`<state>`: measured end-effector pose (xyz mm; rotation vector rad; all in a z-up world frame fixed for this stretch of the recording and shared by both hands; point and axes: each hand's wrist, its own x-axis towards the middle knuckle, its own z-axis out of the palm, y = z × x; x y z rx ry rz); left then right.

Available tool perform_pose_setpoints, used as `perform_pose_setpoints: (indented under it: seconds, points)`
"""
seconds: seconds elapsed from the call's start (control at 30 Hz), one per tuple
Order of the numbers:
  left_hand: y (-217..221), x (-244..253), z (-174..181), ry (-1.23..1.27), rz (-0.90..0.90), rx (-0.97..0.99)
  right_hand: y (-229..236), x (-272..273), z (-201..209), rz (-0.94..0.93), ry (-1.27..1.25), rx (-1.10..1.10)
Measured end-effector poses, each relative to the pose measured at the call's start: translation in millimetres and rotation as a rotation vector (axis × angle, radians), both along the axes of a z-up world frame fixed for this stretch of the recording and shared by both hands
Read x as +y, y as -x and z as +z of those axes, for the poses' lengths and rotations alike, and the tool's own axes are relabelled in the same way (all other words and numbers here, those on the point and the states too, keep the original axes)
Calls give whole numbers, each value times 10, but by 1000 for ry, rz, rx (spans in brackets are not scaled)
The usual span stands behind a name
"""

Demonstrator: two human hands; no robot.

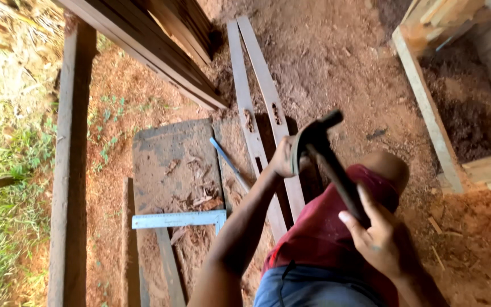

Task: Carving mortise joints in wooden planks using a chisel and hammer.

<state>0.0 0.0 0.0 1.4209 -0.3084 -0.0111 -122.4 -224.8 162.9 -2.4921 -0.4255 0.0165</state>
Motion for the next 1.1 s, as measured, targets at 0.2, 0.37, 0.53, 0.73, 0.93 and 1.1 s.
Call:
perform_pose_setpoints:
  seconds: [0.2, 0.37, 0.53, 0.73, 0.93, 1.1]
  points:
    - [-165, 21, -134, 48, -35, -143, -10, -91, 533, -52, -174, -171]
    - [-116, 27, -20, 112, -49, -140, -87, 101, 224, 69, -299, -287]
    - [-208, 94, -159, -82, 15, -199, -26, 99, -282, 53, 32, -135]
    - [-97, 42, -332, -91, 35, -108, 45, 26, 421, -45, -216, -207]
    - [-130, 27, -242, -36, 18, -137, -33, -25, 71, 185, -977, 51]
    - [-58, 21, -320, 299, -132, 21, 36, 117, -435, 102, 147, -140]
